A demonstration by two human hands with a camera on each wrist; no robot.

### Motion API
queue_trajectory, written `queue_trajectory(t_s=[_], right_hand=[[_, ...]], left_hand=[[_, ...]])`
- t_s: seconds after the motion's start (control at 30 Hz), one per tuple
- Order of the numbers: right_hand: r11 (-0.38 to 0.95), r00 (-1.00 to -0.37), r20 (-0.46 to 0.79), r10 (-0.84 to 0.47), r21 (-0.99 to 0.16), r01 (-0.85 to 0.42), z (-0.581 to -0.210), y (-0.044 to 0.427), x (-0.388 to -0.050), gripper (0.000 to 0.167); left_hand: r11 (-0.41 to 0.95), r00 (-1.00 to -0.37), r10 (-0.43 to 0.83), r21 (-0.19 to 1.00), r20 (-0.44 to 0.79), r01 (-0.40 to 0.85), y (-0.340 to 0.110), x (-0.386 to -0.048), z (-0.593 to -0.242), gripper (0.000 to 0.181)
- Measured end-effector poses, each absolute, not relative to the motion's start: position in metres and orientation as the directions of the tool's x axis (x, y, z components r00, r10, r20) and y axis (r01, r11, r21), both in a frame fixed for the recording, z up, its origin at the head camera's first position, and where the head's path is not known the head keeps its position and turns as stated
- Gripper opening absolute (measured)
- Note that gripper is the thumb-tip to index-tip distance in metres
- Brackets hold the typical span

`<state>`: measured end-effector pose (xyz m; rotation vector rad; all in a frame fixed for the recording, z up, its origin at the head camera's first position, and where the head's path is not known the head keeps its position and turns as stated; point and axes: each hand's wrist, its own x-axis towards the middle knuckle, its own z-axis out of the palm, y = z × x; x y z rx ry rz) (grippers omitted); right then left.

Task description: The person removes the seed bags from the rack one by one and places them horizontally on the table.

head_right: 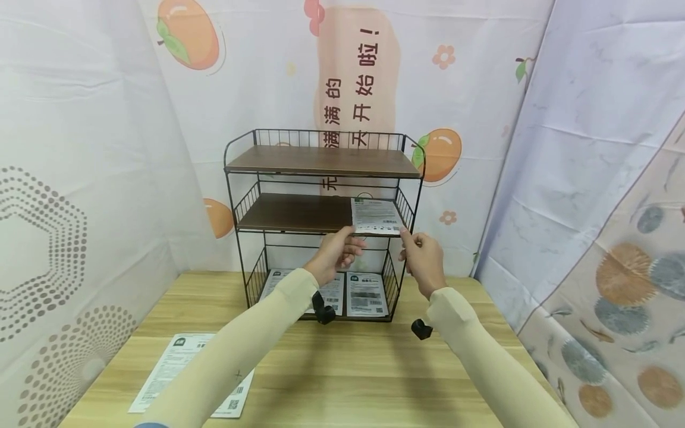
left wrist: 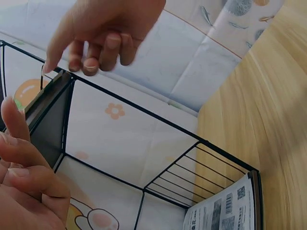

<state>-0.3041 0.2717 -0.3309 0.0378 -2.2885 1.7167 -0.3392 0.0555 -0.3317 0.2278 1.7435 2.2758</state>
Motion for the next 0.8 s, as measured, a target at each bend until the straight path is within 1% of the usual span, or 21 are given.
queue_trajectory(t_s=[0.03,0.1,0.2,0.27,0.37,0.47,0.53,0.63,0.8], right_hand=[[0.254,-0.970,0.193,0.148,-0.955,-0.151,-0.330,0.271,-0.306,0.059],[0.141,-0.985,0.112,0.134,-0.986,-0.093,-0.327,0.272,-0.310,0.060],[-0.035,-0.996,0.029,0.082,-0.999,-0.032,-0.324,0.275,-0.314,0.050],[-0.130,-0.999,0.012,0.043,-0.991,-0.017,-0.323,0.278,-0.314,0.041],[-0.207,-1.000,0.024,-0.012,-0.978,-0.021,-0.324,0.281,-0.312,0.034],[-0.266,-0.997,0.048,-0.060,-0.963,-0.030,-0.325,0.282,-0.311,0.033],[-0.279,-0.994,0.061,-0.086,-0.960,-0.035,-0.326,0.283,-0.310,0.032],[-0.267,-0.989,0.083,-0.125,-0.963,-0.047,-0.329,0.284,-0.308,0.031],[-0.229,-0.981,0.118,-0.156,-0.970,-0.080,-0.332,0.287,-0.303,0.033]], left_hand=[[-0.242,-0.953,0.300,0.964,-0.031,-0.107,0.056,-0.339,-0.331,0.051],[-0.235,-0.956,0.293,0.967,-0.022,-0.094,0.057,-0.339,-0.330,0.046],[-0.216,-0.958,0.286,0.974,0.000,-0.064,0.058,-0.338,-0.329,0.038],[-0.200,-0.959,0.285,0.979,0.013,-0.046,0.059,-0.337,-0.330,0.036],[-0.184,-0.955,0.295,0.983,0.041,-0.014,0.058,-0.336,-0.329,0.036],[-0.165,-0.947,0.315,0.986,0.070,0.018,0.058,-0.334,-0.328,0.035],[-0.149,-0.943,0.321,0.988,0.086,0.040,0.057,-0.334,-0.327,0.033],[-0.117,-0.945,0.311,0.991,0.105,0.071,0.057,-0.332,-0.327,0.031],[-0.039,-0.941,0.314,0.992,0.123,0.117,0.056,-0.329,-0.325,0.034]])
